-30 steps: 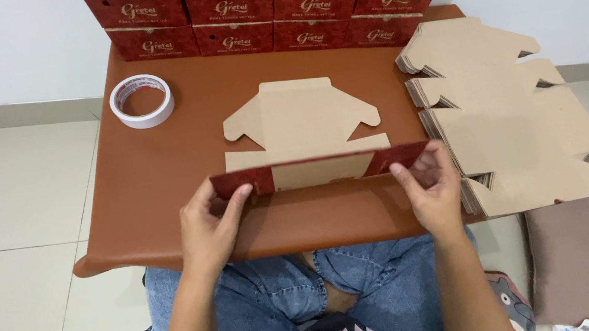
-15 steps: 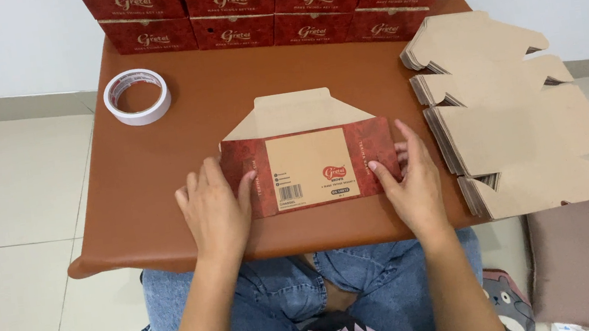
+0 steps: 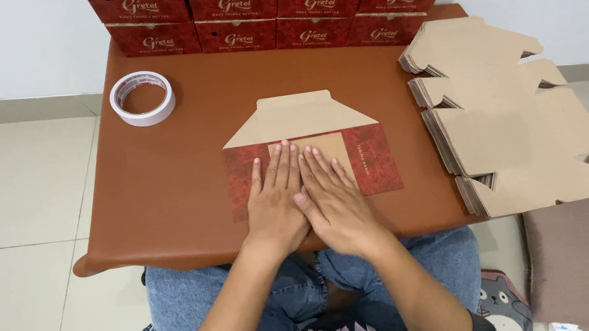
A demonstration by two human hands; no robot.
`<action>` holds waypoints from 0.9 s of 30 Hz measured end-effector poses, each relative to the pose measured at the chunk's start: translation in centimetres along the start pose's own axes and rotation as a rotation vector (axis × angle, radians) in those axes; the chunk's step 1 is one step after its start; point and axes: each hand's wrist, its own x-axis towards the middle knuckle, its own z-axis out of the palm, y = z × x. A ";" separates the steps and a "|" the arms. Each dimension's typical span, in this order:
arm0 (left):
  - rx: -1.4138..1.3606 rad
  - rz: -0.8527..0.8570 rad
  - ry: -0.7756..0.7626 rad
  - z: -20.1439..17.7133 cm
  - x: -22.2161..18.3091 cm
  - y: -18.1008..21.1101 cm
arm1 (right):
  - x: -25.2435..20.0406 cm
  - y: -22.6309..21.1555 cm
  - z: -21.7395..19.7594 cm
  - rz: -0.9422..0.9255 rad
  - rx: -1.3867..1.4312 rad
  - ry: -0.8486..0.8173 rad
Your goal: Assembling a cardboard box from a flat template by folding and tucking flaps.
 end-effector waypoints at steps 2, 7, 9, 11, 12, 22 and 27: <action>0.016 -0.005 -0.018 0.5 0.3 -0.4 | 1.3 0.5 -0.2 0.023 -0.034 -0.018; 0.076 -0.065 -0.020 2.4 1.9 -3.5 | 2.4 2.9 -1.4 0.113 -0.141 -0.070; 0.102 -0.140 -0.040 2.0 2.0 -5.0 | 1.9 4.3 -2.2 0.225 -0.166 -0.012; 0.123 -0.172 -0.043 1.4 1.4 -5.8 | 0.7 6.0 -2.7 0.258 -0.176 0.005; 0.142 -0.199 -0.048 1.1 1.2 -6.1 | 0.1 6.8 -3.0 0.296 -0.185 0.023; 0.172 0.139 -0.004 0.1 -3.6 -1.7 | -4.2 3.3 -1.3 0.162 -0.280 0.026; 0.065 0.199 -0.175 -1.5 -0.8 -3.7 | -2.5 2.4 -1.9 0.055 -0.164 -0.074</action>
